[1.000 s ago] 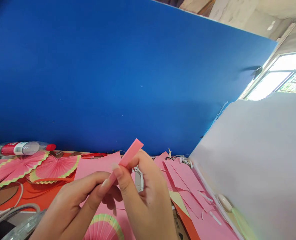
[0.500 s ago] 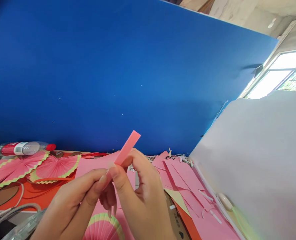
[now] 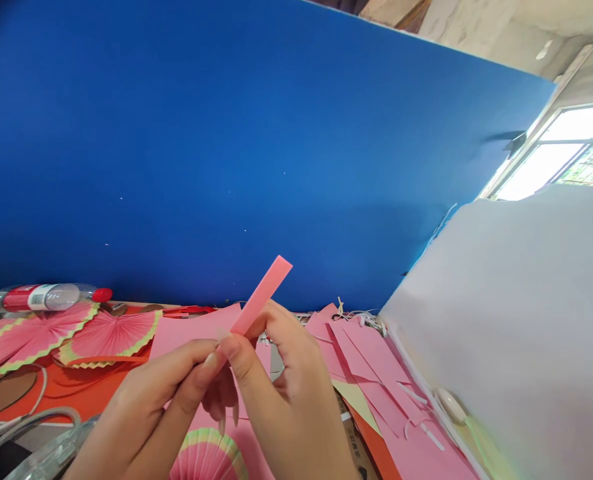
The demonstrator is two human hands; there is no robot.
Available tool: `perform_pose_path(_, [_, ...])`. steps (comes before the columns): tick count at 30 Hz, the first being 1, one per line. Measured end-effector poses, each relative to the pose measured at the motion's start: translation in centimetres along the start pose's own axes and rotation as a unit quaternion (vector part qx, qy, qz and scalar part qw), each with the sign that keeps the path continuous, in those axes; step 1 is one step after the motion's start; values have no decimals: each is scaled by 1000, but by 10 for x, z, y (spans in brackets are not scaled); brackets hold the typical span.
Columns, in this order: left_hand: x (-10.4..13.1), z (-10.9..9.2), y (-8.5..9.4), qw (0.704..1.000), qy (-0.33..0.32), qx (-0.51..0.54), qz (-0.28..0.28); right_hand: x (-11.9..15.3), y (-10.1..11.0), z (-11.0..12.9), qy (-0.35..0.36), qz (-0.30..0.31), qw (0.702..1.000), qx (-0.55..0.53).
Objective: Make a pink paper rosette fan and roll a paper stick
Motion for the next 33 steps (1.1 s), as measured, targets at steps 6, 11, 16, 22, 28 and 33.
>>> perform_pose_path(6, [2, -4, 1, 995, -34, -92, -10, -1, -2, 10, 15, -28, 998, -53])
perform_pose_path(11, [3, -9, 8, 991, -44, -117, -42, 0, 1, 10, 9, -60, 996, -67])
perform_pose_path(16, [3, -10, 8, 991, -45, -123, -41, 1, 1, 6, 8, -32, 999, -16])
perform_pose_path(22, [2, -7, 4, 995, -43, -93, -17, 0, 1, -2, -2, -7, 1000, -23])
perform_pose_path(28, [0, -9, 2, 998, -38, -52, -4, -1, -2, 3, 25, 0, 999, -48])
perform_pose_path(33, [-1, -6, 0, 999, -20, -27, -4, -3, 6, 7, 45, -21, 998, -30])
Point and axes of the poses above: each hand's wrist, its own x-axis away from the middle knuckle, its own y-axis out of the back of the hand, z = x × y, the point moved 10 cm from there along -x, towards the middle knuckle, and after that the axes turned 8 degrees about x, right-handed, at the moved point
